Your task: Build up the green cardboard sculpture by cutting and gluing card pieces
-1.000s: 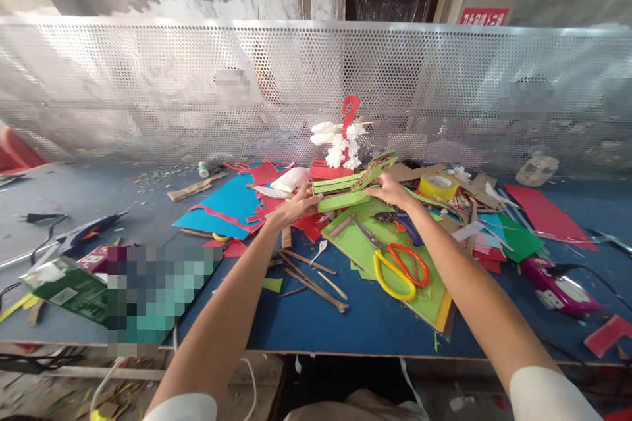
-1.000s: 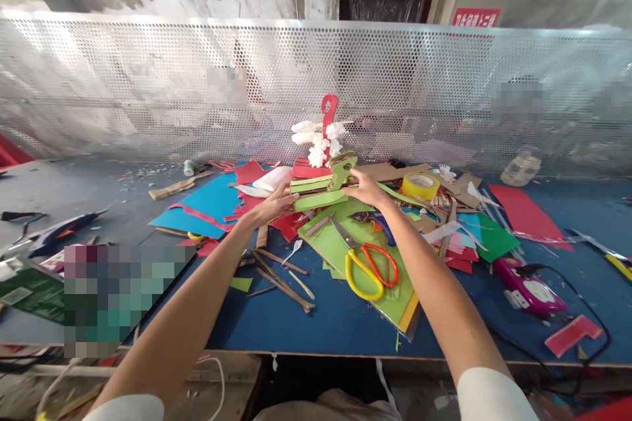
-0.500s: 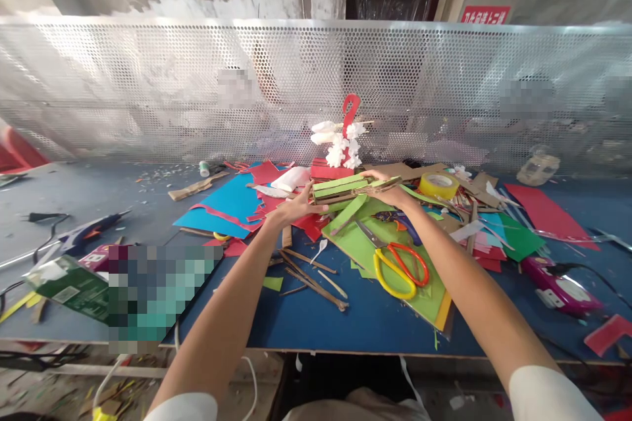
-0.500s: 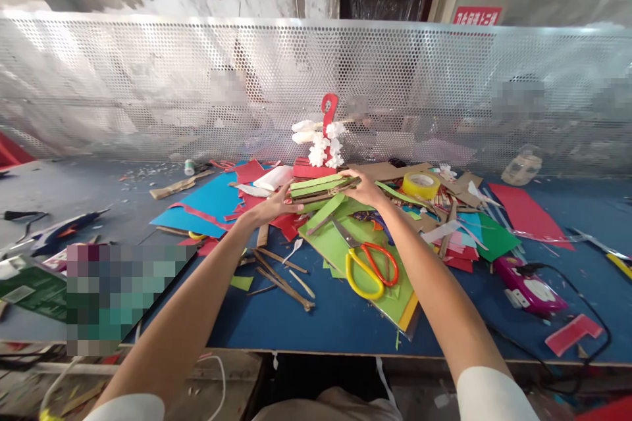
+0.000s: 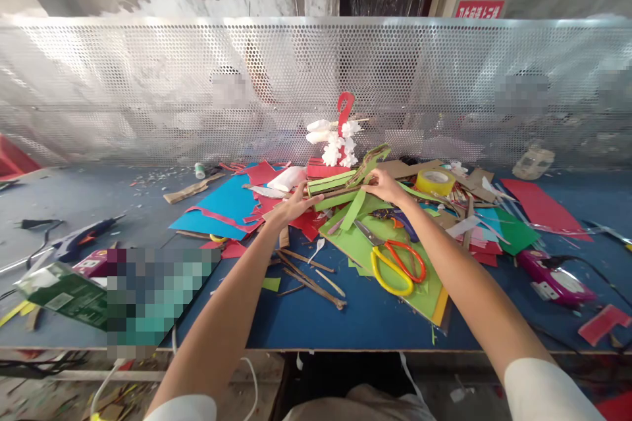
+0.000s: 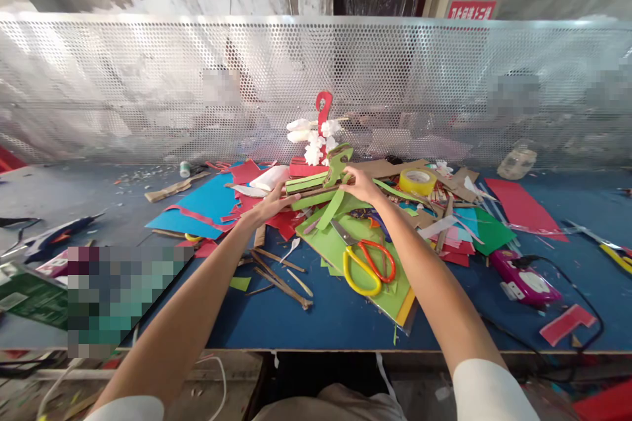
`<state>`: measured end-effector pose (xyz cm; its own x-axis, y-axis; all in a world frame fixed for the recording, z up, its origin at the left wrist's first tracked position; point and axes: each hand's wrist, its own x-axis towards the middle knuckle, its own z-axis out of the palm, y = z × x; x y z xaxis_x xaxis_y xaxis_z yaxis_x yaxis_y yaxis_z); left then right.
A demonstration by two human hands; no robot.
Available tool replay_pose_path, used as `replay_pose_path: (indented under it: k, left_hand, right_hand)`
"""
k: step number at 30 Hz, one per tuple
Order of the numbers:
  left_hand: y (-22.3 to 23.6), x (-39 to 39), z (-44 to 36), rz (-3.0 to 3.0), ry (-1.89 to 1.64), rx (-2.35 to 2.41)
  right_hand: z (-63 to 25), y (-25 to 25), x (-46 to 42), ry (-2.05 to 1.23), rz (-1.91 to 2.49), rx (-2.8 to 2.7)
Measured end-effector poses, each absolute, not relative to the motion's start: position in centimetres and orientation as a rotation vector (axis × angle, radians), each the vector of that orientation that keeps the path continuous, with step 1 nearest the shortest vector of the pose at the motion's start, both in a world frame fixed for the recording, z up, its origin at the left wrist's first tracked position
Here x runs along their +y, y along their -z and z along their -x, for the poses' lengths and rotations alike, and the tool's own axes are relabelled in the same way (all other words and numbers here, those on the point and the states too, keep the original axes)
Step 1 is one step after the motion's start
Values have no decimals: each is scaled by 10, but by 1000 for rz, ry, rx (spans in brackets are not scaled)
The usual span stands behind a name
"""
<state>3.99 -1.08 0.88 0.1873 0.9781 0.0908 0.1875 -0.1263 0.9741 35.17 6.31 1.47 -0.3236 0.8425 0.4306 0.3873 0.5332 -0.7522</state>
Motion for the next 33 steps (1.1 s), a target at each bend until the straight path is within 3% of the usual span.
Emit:
replay_pose_path:
  k: [12, 33]
  left_hand:
    - [-12, -16, -38, -1384, -1007, 1204]
    - [-14, -16, -39, -1430, -977, 1096]
  right_hand:
    - [-347, -19, 57, -1185, 960, -1385]
    - [-330, -16, 48, -894, 1157, -1601]
